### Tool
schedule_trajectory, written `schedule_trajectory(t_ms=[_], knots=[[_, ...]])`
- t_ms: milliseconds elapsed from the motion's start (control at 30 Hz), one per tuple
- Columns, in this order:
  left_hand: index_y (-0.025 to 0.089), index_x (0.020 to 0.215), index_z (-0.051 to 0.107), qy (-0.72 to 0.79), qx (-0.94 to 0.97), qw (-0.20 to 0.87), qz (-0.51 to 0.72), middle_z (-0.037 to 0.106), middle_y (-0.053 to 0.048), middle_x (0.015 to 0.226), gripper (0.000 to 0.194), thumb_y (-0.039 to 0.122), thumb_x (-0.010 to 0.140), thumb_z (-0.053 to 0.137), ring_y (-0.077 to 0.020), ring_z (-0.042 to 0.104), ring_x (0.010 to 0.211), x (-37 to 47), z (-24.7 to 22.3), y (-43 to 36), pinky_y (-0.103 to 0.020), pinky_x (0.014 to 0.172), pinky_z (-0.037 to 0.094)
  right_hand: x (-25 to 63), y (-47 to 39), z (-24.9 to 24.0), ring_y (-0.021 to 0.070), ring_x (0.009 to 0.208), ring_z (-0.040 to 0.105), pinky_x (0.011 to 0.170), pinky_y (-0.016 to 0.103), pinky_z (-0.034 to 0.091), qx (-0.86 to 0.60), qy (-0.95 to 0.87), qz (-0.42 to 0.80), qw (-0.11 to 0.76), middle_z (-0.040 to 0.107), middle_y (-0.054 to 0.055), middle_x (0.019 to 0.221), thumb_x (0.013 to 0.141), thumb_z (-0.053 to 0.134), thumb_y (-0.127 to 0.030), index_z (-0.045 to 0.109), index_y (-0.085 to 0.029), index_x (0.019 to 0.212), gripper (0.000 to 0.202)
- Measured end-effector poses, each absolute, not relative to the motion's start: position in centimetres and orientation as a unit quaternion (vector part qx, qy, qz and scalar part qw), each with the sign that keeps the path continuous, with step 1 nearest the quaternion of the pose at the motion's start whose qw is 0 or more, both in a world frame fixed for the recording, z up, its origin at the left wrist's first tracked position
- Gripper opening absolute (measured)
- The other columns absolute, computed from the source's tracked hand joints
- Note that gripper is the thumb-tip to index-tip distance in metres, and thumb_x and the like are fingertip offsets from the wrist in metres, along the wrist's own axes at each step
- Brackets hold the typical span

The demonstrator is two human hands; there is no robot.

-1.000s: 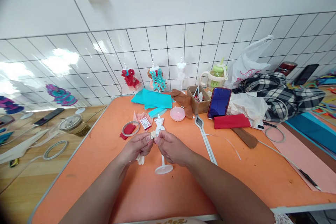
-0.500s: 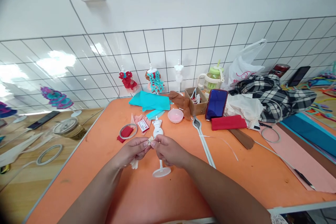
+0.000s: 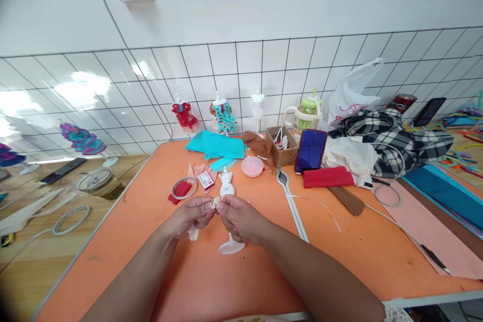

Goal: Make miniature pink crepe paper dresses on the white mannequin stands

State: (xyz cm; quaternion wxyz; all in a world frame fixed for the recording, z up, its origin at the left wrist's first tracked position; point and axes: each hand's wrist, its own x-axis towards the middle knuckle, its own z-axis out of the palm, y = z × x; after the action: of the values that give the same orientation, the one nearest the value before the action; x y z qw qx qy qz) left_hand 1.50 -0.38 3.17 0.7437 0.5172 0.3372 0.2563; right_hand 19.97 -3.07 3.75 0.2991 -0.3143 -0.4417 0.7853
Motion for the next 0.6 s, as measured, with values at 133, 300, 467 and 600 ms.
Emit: schedule_trajectory(t_ms=[133,300,467,600], knots=[[0.016,0.065,0.046,0.342,0.531,0.732,0.254,0.025,0.010,0.049,0.039,0.049,0.077,0.063,-0.0036,0.014,0.042,1.41,3.26,-0.38,-0.021,0.041,0.008,19.70,-3.06,3.47,0.0033,0.029,0.012,0.025,0.014,0.011,-0.328,-0.447,0.770,0.314,0.032,-0.015,0.041,0.081,0.055,-0.057,0.040,-0.024,0.080,0.036],[0.016,0.065,0.045,0.373,0.613,0.657,0.231,0.032,0.007,0.055,0.041,0.052,0.081,0.056,-0.0048,0.019,0.044,1.23,3.62,-0.33,-0.021,0.040,0.012,19.78,-2.84,3.25,0.0026,0.030,0.011,0.026,0.014,0.012,-0.342,-0.453,0.766,0.302,0.033,-0.014,0.044,0.081,0.054,-0.058,0.041,-0.023,0.081,0.037],[0.016,0.065,0.047,0.389,0.648,0.617,0.220,0.034,0.006,0.056,0.041,0.052,0.082,0.054,-0.0053,0.022,0.045,1.35,3.75,-0.38,-0.021,0.040,0.014,19.71,-2.85,3.39,0.0029,0.030,0.010,0.026,0.014,0.011,-0.348,-0.442,0.776,0.285,0.031,-0.014,0.042,0.081,0.055,-0.057,0.041,-0.023,0.081,0.036],[0.016,0.065,0.046,0.366,0.589,0.681,0.234,0.029,0.008,0.052,0.040,0.052,0.079,0.059,-0.0045,0.018,0.043,0.94,3.28,-0.15,-0.019,0.040,0.011,20.00,-2.81,3.64,0.0037,0.029,0.011,0.025,0.014,0.012,-0.342,-0.432,0.781,0.294,0.030,-0.015,0.040,0.082,0.054,-0.057,0.041,-0.024,0.082,0.035]])
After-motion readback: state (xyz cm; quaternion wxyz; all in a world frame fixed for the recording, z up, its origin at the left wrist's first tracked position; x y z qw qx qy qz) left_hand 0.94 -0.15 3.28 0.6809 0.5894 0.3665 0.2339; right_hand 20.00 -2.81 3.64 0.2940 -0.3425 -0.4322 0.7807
